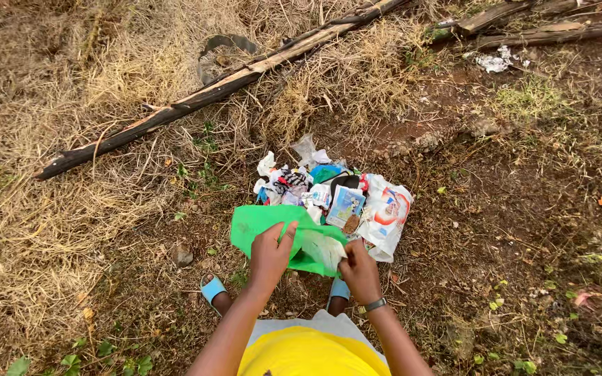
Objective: The person sorts through a pile of trash and recyclables on the ground, picking up and examining items such as a book, plastic wrappers, and papers before placing some into a green bag.
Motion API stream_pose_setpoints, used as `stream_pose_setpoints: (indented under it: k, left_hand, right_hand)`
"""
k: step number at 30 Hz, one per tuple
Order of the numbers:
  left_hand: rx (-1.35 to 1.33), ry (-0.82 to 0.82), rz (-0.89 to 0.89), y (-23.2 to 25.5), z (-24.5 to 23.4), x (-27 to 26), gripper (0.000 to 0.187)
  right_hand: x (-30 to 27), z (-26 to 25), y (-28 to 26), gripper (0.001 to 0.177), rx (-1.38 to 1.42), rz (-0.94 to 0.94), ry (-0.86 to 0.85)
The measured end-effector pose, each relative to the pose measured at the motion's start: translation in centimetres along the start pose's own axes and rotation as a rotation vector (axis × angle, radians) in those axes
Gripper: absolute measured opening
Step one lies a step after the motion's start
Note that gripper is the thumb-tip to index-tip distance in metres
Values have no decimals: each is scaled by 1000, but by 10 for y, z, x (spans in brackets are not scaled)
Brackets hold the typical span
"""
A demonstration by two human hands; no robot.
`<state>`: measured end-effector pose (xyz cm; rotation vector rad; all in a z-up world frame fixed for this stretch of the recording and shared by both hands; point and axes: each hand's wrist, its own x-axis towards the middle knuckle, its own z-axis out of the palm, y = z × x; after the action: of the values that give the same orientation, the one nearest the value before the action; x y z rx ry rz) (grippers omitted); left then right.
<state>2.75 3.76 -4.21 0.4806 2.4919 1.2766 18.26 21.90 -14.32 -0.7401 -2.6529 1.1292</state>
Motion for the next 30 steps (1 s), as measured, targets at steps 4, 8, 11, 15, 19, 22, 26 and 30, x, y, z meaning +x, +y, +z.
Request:
stream_pose_setpoints:
  k: [4, 8, 11, 15, 19, 22, 26, 30]
  left_hand:
    - [-39, 58, 19, -6, -8, 7, 44]
    - [12, 72, -95, -16, -19, 10, 43]
    - [-22, 149, -72, -29, -23, 15, 40]
    - [5, 183, -113, -47, -25, 18, 40]
    - [90, 121, -264, -49, -21, 13, 48]
    - [-97, 122, -203, -50, -8, 15, 41]
    - [-485, 5, -115, -56, 15, 19, 41]
    - [-627, -73, 16, -75, 19, 21, 21]
  right_hand:
    - [3, 6, 5, 28, 729, 211, 54]
    - [5, 6, 8, 33, 1098, 397, 28]
    - [10, 4, 7, 33, 1195, 478, 11]
    - [22, 0, 0, 30, 1284, 442, -20]
    - [28, 0, -4, 31, 1299, 461, -15]
    - [37, 5, -16, 31, 1330, 409, -17]
    - [40, 20, -47, 30, 1269, 357, -21]
    - [38, 11, -61, 39, 1243, 59, -84]
